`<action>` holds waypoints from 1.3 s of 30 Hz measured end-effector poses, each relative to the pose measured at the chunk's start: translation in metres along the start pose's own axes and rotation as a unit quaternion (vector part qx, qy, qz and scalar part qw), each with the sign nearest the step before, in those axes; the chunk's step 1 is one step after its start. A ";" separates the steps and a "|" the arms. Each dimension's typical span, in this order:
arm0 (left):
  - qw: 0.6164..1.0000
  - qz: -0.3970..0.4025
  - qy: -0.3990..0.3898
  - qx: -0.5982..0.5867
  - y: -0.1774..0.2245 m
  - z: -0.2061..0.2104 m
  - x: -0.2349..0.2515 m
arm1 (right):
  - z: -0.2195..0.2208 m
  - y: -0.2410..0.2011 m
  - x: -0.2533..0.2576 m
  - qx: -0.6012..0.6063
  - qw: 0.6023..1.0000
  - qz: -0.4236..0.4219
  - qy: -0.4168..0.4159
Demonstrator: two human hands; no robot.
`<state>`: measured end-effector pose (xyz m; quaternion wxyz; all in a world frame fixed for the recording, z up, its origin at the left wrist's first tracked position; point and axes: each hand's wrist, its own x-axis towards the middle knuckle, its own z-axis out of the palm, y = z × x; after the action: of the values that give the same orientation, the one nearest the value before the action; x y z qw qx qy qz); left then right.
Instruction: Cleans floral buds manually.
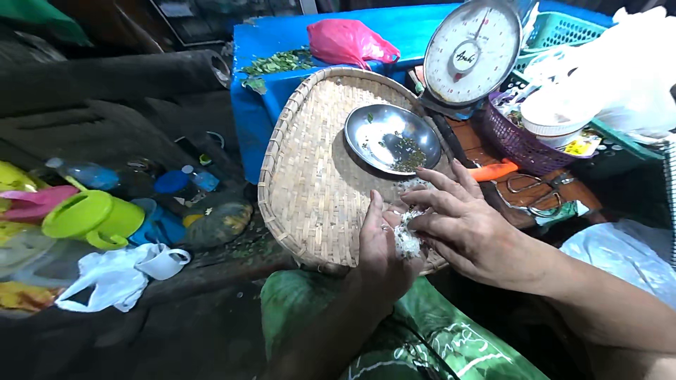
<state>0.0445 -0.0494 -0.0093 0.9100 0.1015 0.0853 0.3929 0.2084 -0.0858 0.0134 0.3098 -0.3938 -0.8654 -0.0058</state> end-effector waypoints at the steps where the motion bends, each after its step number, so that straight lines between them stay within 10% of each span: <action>1: 1.000 -0.001 -0.013 0.003 0.000 -0.001 0.000 | 0.001 0.001 0.000 -0.001 1.000 0.002 -0.001; 39: 0.998 0.007 -0.041 0.042 -0.002 -0.006 -0.005 | 0.019 0.000 0.004 0.063 0.997 0.005 0.048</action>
<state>0.0414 -0.0535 -0.0155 0.9048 0.1565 0.0636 0.3909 0.1960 -0.0784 -0.0001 0.3751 -0.3771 -0.8463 0.0315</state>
